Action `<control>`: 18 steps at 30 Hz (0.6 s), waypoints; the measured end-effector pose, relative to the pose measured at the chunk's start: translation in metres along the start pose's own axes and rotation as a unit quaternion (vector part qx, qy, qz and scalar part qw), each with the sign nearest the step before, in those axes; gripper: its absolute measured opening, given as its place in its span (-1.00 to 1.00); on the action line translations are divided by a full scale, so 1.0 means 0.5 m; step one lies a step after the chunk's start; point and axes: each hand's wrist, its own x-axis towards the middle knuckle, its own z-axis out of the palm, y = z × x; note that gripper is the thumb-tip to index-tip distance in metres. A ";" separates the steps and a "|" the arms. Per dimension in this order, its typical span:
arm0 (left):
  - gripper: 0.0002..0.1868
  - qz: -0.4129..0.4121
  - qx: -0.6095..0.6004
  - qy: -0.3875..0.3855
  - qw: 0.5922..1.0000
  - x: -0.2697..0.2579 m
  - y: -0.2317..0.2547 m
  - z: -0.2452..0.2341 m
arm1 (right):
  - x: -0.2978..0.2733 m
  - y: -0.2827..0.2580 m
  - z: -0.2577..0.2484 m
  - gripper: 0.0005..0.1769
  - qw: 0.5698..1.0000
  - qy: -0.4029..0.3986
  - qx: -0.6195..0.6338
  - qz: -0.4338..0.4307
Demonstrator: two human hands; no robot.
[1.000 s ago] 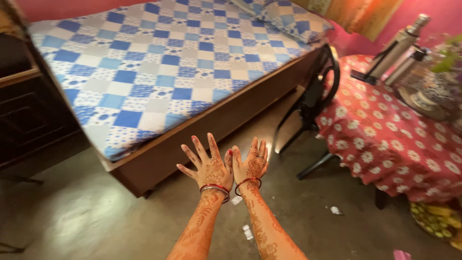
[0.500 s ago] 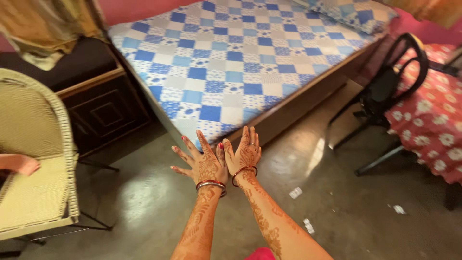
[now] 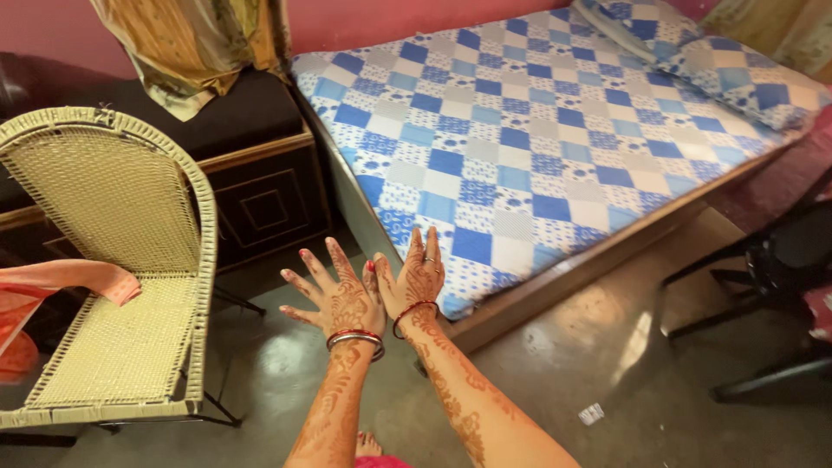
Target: The person organizes a room by first adjusting a wall-mounted electrical switch. They then handle a plastic bag of fruit near a bowl of bananas and apples. The person picks up an electric heater, coils its cord, and places it on a small stool. Finally, they move a plastic chair and a wicker chair to different positions in the room.
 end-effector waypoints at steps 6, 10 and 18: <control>-0.17 -0.055 0.024 0.008 0.998 0.162 -0.161 -0.003 | 0.037 -0.150 0.169 0.00 0.995 -0.091 0.026 0.016; -0.15 -0.096 0.041 0.006 0.995 0.255 -0.263 -0.013 | 0.055 -0.236 0.256 0.00 0.990 -0.133 0.022 -0.026; -0.16 -0.142 0.071 -0.053 0.986 0.427 -0.403 -0.024 | 0.166 -0.342 0.417 -0.01 0.976 -0.209 -0.045 -0.052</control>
